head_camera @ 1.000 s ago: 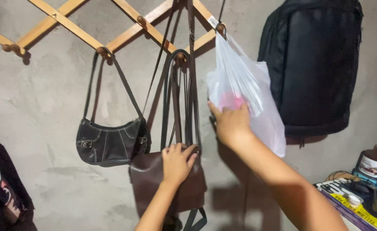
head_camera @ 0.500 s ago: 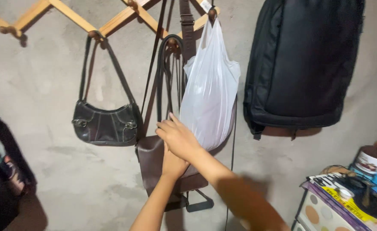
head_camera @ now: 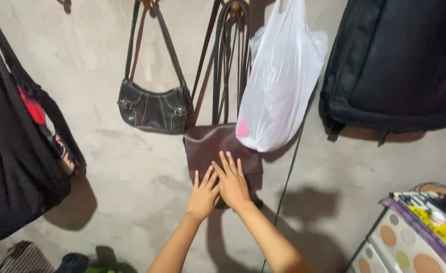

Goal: Picking up various bags from a bed, hanging some on a wall rack, and organizing items into a shoulder bag.

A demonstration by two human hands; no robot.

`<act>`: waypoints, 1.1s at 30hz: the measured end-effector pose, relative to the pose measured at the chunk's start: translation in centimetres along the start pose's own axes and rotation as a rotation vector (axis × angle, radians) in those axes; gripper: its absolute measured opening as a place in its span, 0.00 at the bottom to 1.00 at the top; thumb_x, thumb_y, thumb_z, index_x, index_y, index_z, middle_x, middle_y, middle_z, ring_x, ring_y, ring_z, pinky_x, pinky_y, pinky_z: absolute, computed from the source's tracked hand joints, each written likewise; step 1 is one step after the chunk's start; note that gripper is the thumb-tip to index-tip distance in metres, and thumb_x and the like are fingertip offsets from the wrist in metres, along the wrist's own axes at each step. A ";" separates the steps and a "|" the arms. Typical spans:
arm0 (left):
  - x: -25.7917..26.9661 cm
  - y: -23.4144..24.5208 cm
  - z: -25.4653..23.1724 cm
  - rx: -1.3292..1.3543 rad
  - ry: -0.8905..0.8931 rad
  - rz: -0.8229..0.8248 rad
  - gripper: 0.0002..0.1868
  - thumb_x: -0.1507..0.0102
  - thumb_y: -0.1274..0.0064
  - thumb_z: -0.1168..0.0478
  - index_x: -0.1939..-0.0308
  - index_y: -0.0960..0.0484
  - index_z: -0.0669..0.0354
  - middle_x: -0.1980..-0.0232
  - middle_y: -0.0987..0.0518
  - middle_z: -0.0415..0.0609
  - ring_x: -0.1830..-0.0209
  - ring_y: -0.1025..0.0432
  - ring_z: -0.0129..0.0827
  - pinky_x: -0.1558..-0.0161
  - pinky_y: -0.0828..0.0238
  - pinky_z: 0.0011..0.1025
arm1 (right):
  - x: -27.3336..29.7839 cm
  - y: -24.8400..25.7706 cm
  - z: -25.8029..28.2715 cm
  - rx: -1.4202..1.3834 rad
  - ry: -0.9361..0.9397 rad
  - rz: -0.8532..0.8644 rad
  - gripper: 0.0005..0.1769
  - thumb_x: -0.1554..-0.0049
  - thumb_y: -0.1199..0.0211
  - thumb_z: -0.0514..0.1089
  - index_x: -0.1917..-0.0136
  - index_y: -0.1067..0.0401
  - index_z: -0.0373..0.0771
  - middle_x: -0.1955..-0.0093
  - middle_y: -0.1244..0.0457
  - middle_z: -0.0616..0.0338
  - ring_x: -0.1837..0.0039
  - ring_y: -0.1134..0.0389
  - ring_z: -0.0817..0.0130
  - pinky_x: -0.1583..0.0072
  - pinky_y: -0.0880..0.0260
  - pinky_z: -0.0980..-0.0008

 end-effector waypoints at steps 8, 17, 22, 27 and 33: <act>1.7 2.6 -1.3 0.185 0.060 -0.107 0.14 0.43 0.42 0.62 0.53 0.14 0.53 0.24 0.37 0.52 0.19 0.52 0.50 0.26 0.66 0.72 | 4.9 -1.1 1.7 -0.034 -0.223 0.055 0.33 0.41 0.47 0.39 0.22 0.40 0.43 0.17 0.54 0.45 0.16 0.58 0.45 0.21 0.60 0.42; 5.4 5.3 -0.7 0.293 0.243 -0.135 0.29 0.38 0.47 0.60 0.31 0.26 0.48 0.20 0.44 0.58 0.18 0.56 0.56 0.28 0.72 0.74 | 7.2 -0.8 5.7 0.038 -0.432 -0.007 0.28 0.36 0.50 0.44 0.23 0.39 0.46 0.16 0.55 0.45 0.16 0.60 0.43 0.21 0.62 0.40; 7.6 4.8 -1.5 0.231 0.252 0.014 0.39 0.39 0.49 0.58 0.22 0.38 0.46 0.17 0.54 0.62 0.18 0.61 0.60 0.30 0.74 0.75 | 10.2 -0.6 7.5 0.182 -0.534 -0.024 0.31 0.34 0.49 0.47 0.19 0.41 0.41 0.15 0.59 0.39 0.15 0.62 0.40 0.22 0.66 0.33; 10.8 2.3 -4.6 0.357 0.163 -0.029 0.40 0.35 0.48 0.50 0.22 0.44 0.51 0.17 0.57 0.65 0.18 0.62 0.63 0.31 0.69 0.76 | 16.6 0.0 7.9 0.401 -0.655 0.045 0.34 0.39 0.44 0.51 0.21 0.42 0.48 0.14 0.59 0.42 0.15 0.61 0.43 0.26 0.63 0.23; 12.0 1.6 -11.0 0.357 0.050 0.180 0.42 0.39 0.47 0.52 0.23 0.43 0.54 0.20 0.53 0.64 0.19 0.61 0.62 0.32 0.66 0.76 | 20.6 4.3 7.8 0.313 -0.904 0.209 0.44 0.50 0.35 0.50 0.22 0.42 0.48 0.17 0.59 0.42 0.16 0.62 0.39 0.28 0.62 0.21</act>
Point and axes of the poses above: each hand's wrist, its own x-axis away from the middle knuckle, its own y-axis out of the back of the hand, z = x × y, the point moved 7 cm from there along -x, towards the middle knuckle
